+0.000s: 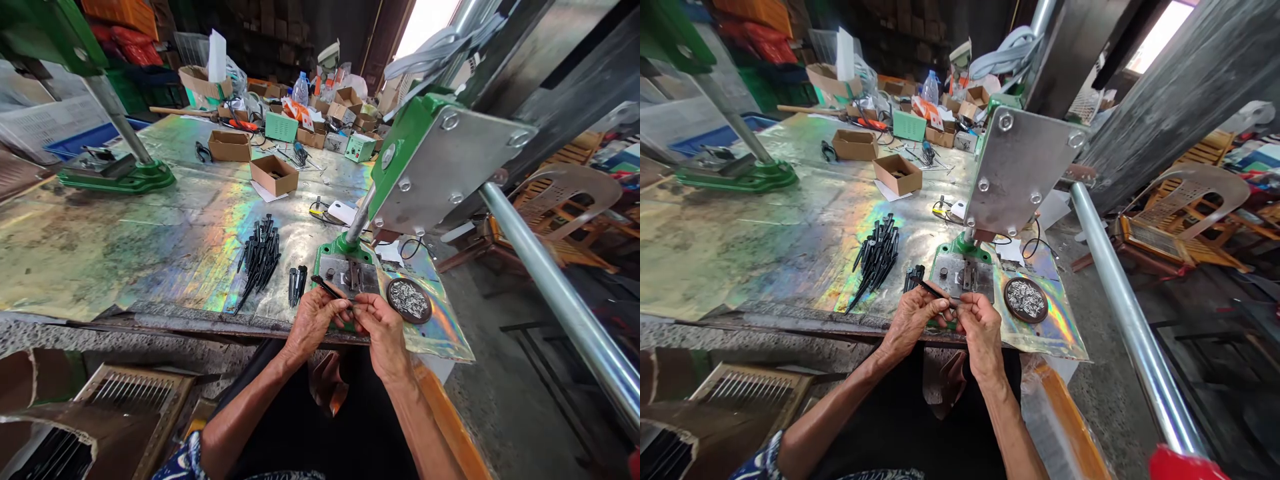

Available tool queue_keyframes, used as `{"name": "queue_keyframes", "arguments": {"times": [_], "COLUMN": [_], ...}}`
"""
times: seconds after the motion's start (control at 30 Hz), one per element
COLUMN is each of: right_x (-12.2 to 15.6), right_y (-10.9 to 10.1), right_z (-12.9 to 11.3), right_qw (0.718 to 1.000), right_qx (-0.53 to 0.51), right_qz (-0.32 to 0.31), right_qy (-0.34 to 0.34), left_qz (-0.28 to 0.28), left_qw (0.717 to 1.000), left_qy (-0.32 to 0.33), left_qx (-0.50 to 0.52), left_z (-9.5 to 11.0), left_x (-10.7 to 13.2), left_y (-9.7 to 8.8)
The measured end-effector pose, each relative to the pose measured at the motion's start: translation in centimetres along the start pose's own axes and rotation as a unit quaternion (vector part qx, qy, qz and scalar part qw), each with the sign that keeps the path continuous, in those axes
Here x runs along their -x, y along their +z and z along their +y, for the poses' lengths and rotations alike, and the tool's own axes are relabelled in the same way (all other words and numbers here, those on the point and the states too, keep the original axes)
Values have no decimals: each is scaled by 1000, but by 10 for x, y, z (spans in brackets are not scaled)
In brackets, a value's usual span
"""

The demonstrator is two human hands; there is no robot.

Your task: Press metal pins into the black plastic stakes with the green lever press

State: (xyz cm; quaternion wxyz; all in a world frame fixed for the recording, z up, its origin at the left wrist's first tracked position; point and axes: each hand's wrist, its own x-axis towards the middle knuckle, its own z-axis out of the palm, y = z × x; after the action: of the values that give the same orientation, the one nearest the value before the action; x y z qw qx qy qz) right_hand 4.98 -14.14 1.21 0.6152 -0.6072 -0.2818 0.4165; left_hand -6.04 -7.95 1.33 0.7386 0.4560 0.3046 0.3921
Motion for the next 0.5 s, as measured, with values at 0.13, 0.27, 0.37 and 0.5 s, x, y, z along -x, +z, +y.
{"name": "queue_keyframes", "arguments": {"times": [0.13, 0.27, 0.37, 0.5], "right_x": [-10, -16, -15, -2], "right_y": [-1, -4, -14, -42], "right_z": [4, 4, -5, -40], "right_qw": [1000, 999, 999, 997], "right_qx": [-15, -32, -42, -45], "right_qz": [8, 12, 28, 62], "right_qy": [19, 28, 20, -5], "left_qz": [4, 6, 18, 32], "left_qw": [1000, 998, 995, 986], "left_qy": [15, 29, 36, 37], "left_qx": [-21, -52, -89, -157], "left_z": [-11, -17, -17, -16], "left_x": [-15, -31, -46, -68], "left_y": [1, 1, 0, -2]}}
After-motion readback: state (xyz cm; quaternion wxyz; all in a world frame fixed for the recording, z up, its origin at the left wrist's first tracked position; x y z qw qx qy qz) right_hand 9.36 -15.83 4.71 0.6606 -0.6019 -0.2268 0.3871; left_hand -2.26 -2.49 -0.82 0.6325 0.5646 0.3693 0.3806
